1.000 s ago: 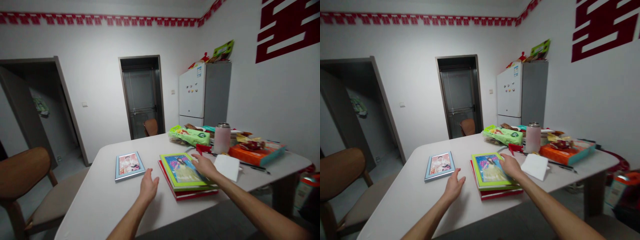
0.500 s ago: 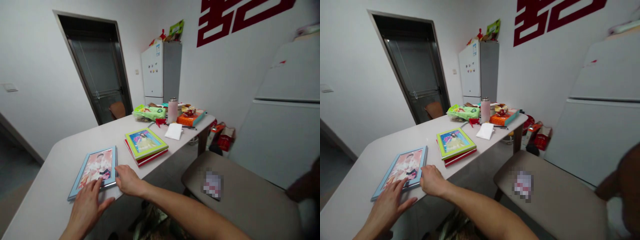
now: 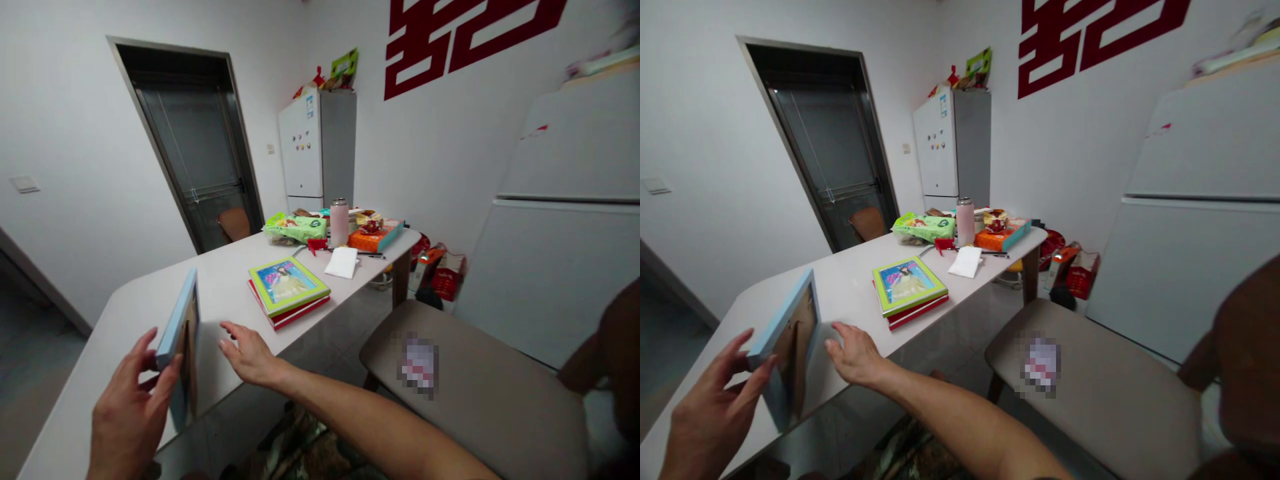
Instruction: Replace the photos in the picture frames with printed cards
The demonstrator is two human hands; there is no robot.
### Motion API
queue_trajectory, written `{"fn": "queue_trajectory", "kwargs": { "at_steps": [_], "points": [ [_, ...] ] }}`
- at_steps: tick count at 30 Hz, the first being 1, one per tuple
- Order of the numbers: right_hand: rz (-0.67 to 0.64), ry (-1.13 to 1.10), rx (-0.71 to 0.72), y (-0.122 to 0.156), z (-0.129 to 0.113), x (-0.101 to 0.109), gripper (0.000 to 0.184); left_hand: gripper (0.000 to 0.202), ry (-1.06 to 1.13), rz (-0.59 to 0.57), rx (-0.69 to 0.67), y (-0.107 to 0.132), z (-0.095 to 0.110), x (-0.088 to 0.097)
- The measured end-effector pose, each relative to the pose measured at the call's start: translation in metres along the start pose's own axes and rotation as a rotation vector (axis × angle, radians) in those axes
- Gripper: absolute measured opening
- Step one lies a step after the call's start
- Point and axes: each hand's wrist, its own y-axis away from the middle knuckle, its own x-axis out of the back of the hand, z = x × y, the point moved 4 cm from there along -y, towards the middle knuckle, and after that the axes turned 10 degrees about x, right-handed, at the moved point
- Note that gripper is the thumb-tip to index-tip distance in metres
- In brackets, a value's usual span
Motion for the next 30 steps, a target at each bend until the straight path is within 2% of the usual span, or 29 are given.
{"fn": "queue_trajectory", "kwargs": {
  "at_steps": [2,3,7,11,15,19,23,26,30],
  "points": [
    [-0.033,-0.011,0.055,-0.006,-0.008,-0.006,0.042,0.062,0.099,0.013,0.184,0.0,-0.007,0.009],
    [-0.058,-0.003,0.079,-0.007,-0.011,-0.009,0.04,0.063,0.162,-0.018,0.248,0.002,-0.014,0.008],
    [-0.196,0.105,0.138,-0.005,-0.011,-0.017,0.026,0.067,0.382,-0.179,0.416,0.027,-0.053,-0.016],
    [-0.263,0.204,0.148,0.004,0.0,-0.019,0.023,0.061,0.337,-0.252,0.459,0.053,-0.081,-0.036],
    [-0.311,0.271,0.133,0.013,0.002,-0.022,0.025,0.058,0.223,-0.378,0.47,0.071,-0.087,-0.041],
    [-0.351,0.279,0.142,0.017,-0.001,-0.024,0.03,0.057,0.061,-0.457,0.442,0.078,-0.087,-0.035],
    [-0.353,0.27,0.117,0.008,0.008,-0.02,0.033,0.047,-0.066,-0.381,0.283,0.072,-0.081,-0.026],
    [-0.352,0.359,0.07,-0.005,0.022,-0.016,0.035,0.043,-0.006,-0.317,0.14,0.062,-0.071,-0.026],
    [-0.41,0.437,0.069,-0.018,0.034,-0.019,0.026,0.031,0.099,-0.439,0.057,0.058,-0.058,-0.037]
  ]
}}
